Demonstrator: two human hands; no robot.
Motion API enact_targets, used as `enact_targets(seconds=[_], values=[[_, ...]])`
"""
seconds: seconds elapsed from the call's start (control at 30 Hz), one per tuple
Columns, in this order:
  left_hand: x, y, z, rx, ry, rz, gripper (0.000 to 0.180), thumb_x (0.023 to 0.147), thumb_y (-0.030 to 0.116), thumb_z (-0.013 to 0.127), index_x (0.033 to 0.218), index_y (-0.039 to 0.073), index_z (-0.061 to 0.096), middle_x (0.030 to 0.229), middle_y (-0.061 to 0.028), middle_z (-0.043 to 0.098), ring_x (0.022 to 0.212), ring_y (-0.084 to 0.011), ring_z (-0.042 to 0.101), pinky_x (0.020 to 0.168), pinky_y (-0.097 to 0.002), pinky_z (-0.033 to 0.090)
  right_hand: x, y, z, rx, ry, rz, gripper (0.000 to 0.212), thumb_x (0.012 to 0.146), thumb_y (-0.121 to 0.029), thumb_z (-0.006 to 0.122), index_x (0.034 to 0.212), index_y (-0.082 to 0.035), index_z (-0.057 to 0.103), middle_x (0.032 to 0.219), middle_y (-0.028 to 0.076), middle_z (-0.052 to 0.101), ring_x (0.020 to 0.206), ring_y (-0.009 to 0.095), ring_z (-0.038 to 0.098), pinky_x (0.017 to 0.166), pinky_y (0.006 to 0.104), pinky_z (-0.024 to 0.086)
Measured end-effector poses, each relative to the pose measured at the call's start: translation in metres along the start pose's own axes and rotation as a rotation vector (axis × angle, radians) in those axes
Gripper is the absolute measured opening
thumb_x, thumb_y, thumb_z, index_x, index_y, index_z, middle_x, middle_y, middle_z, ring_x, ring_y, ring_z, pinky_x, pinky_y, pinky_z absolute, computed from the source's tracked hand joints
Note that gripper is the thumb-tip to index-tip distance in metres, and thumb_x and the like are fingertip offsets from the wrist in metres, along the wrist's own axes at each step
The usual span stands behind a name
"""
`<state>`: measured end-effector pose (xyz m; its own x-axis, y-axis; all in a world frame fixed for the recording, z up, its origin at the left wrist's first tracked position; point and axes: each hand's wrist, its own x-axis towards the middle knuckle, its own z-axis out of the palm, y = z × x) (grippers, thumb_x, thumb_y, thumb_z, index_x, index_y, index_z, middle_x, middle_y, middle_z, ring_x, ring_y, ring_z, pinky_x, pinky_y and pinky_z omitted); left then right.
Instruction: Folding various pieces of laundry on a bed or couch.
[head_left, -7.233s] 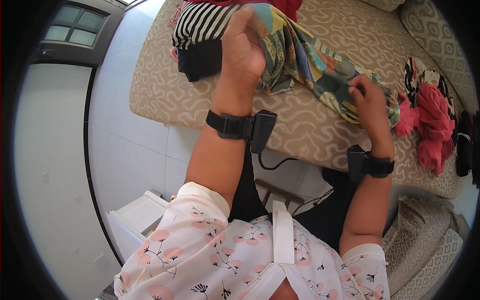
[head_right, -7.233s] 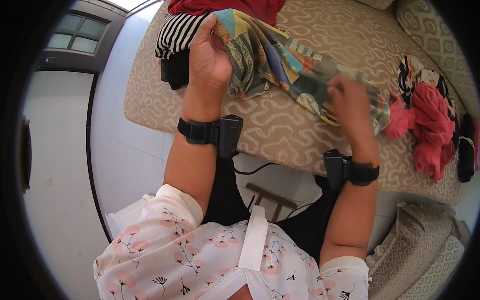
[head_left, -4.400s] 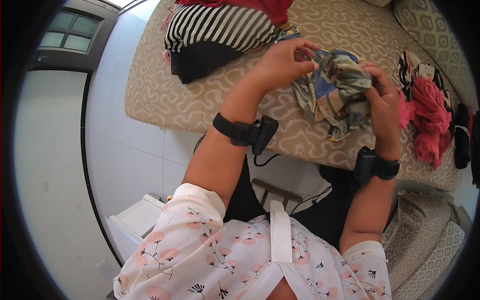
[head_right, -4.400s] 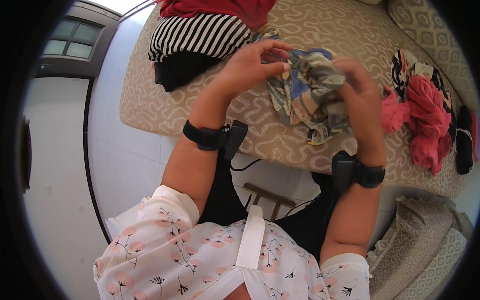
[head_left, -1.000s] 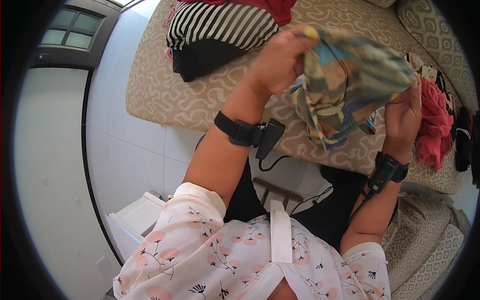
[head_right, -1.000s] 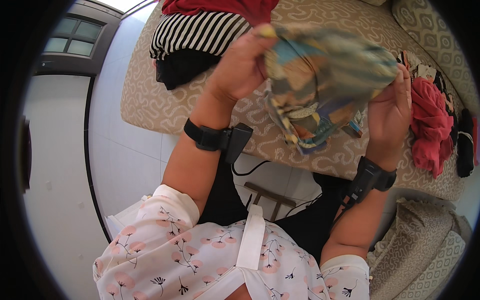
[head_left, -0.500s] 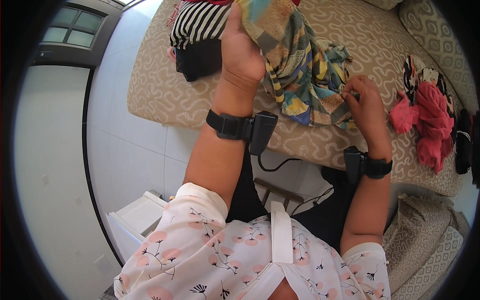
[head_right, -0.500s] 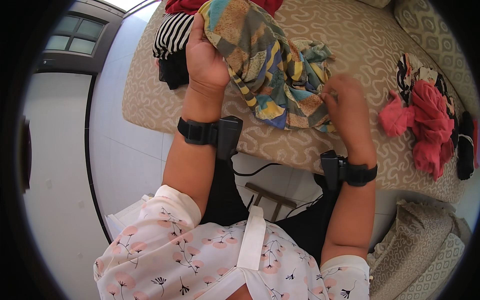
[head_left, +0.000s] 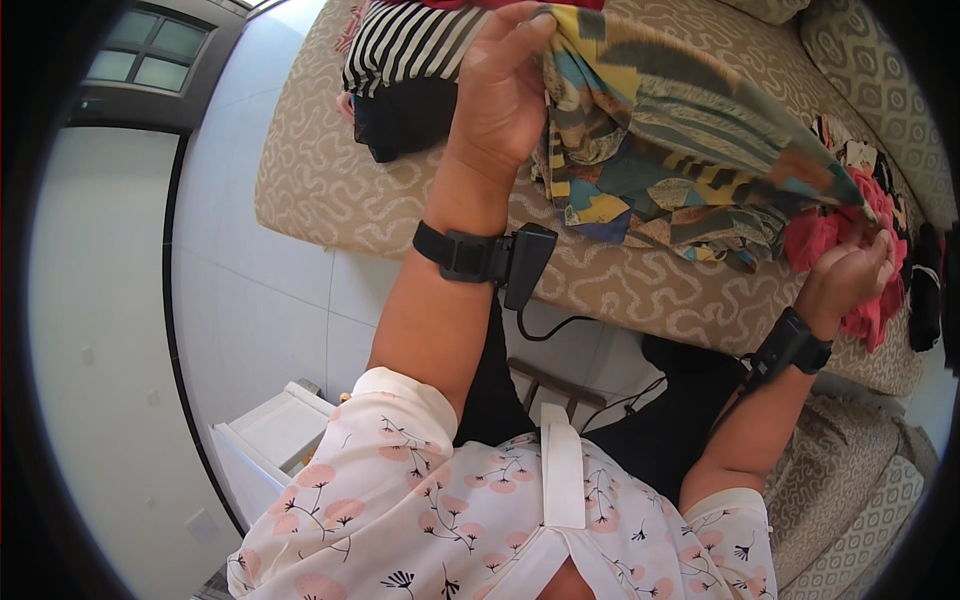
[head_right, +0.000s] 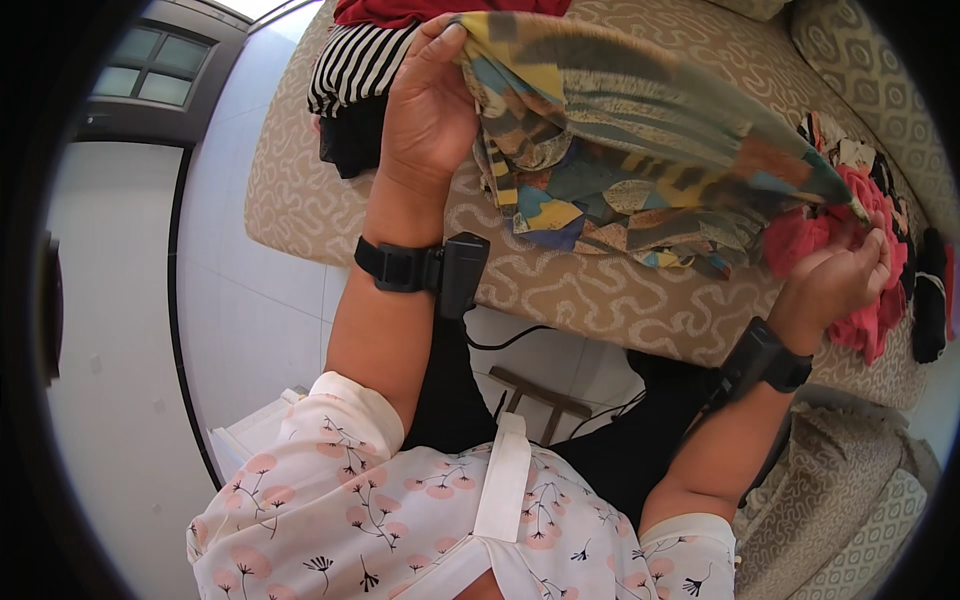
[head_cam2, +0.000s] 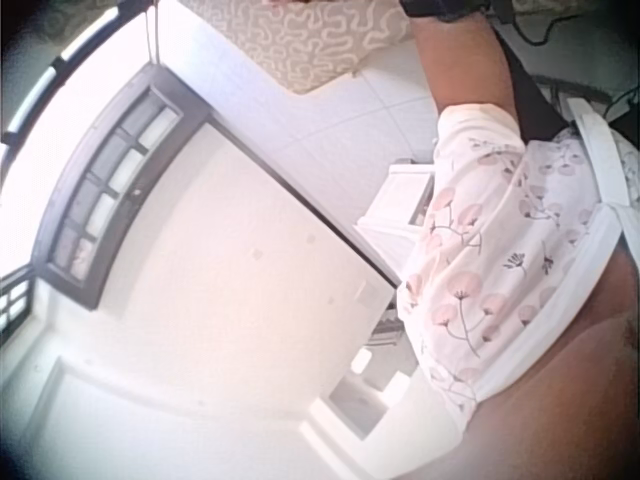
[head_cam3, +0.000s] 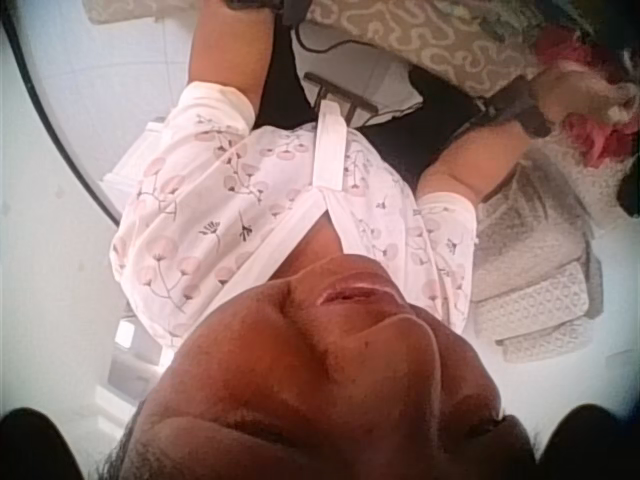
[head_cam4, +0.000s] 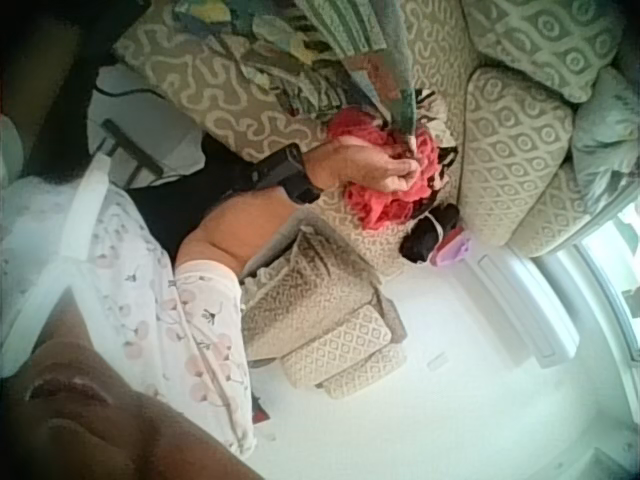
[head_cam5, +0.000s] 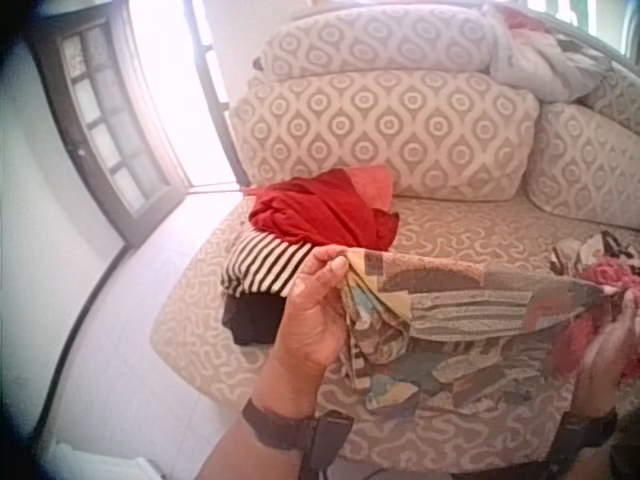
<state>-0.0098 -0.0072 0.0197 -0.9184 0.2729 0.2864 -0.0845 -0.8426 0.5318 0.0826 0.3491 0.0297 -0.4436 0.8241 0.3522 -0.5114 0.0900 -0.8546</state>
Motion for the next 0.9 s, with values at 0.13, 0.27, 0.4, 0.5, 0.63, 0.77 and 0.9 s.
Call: enact_targets(seconds=[0.13,0.27,0.4,0.5,0.63,0.77,0.9], values=[[-0.002,-0.003,0.017,0.109,0.217,0.103,0.013,0.095,0.009,0.060,0.107,0.006,0.063,0.108,-0.0114,0.067,0.102,-0.0223,0.063,0.089,-0.0328,0.053,-0.008,0.002,0.006,-0.225,-0.035,-0.142,0.018,0.098,-0.009,0.051,0.107,0.007,0.054,0.111,0.016,0.062,0.098,0.023,0.063,0.087,0.0355,0.053],[0.001,-0.008,-0.015,0.361,0.131,0.075,0.029,0.095,0.020,0.059,0.117,0.001,0.060,0.118,-0.0138,0.065,0.113,-0.0247,0.061,0.099,-0.0398,0.048,-0.022,0.016,0.015,-0.381,-0.538,0.110,0.019,0.098,-0.015,0.054,0.110,-0.001,0.060,0.113,0.009,0.064,0.099,0.017,0.062,0.084,0.0296,0.052],[-0.004,-0.023,-0.001,0.689,0.124,0.024,0.018,0.088,0.010,0.066,0.105,0.001,0.065,0.106,-0.0099,0.069,0.100,-0.0180,0.065,0.091,-0.0315,0.050,-0.063,0.019,0.032,-0.717,-0.984,0.140,0.019,0.091,-0.013,0.060,0.109,-0.006,0.064,0.108,0.010,0.065,0.095,0.022,0.064,0.081,0.0339,0.050],[-0.008,-0.033,0.007,1.073,0.134,-0.240,0.017,0.085,0.008,0.069,0.101,0.004,0.068,0.093,-0.0053,0.069,0.086,-0.0126,0.065,0.079,-0.0254,0.051,-0.088,0.023,0.036,-0.895,-1.172,-0.155,0.018,0.085,-0.009,0.062,0.103,-0.007,0.064,0.101,0.011,0.065,0.093,0.029,0.064,0.078,0.0390,0.048],[-0.016,-0.042,0.013,1.443,0.007,-0.230,0.026,0.081,0.010,0.073,0.106,0.006,0.068,0.089,-0.0052,0.068,0.084,-0.0122,0.065,0.078,-0.0255,0.052,-0.088,0.021,0.042,-0.985,-1.253,-0.171,0.013,0.082,-0.004,0.061,0.095,-0.005,0.063,0.094,0.011,0.063,0.091,0.032,0.062,0.075,0.0381,0.046],[-0.023,-0.053,-0.005,1.764,-0.242,0.180,0.046,0.072,0.013,0.080,0.115,0.006,0.063,0.111,-0.0112,0.064,0.104,-0.0257,0.061,0.092,-0.0362,0.049,-0.083,0.022,0.043,-0.796,-1.149,0.109,0.009,0.085,-0.008,0.062,0.094,-0.004,0.062,0.092,0.009,0.063,0.085,0.023,0.064,0.076,0.0314,0.047],[-0.020,-0.053,-0.002,1.729,-0.096,0.119,0.043,0.073,0.014,0.078,0.112,0.006,0.063,0.112,-0.0126,0.061,0.106,-0.0296,0.057,0.089,-0.0398,0.047,-0.053,0.014,0.036,-0.328,-0.821,0.454,0.014,0.096,-0.015,0.057,0.105,-0.004,0.060,0.102,0.007,0.065,0.092,0.019,0.064,0.085,0.0307,0.049]])
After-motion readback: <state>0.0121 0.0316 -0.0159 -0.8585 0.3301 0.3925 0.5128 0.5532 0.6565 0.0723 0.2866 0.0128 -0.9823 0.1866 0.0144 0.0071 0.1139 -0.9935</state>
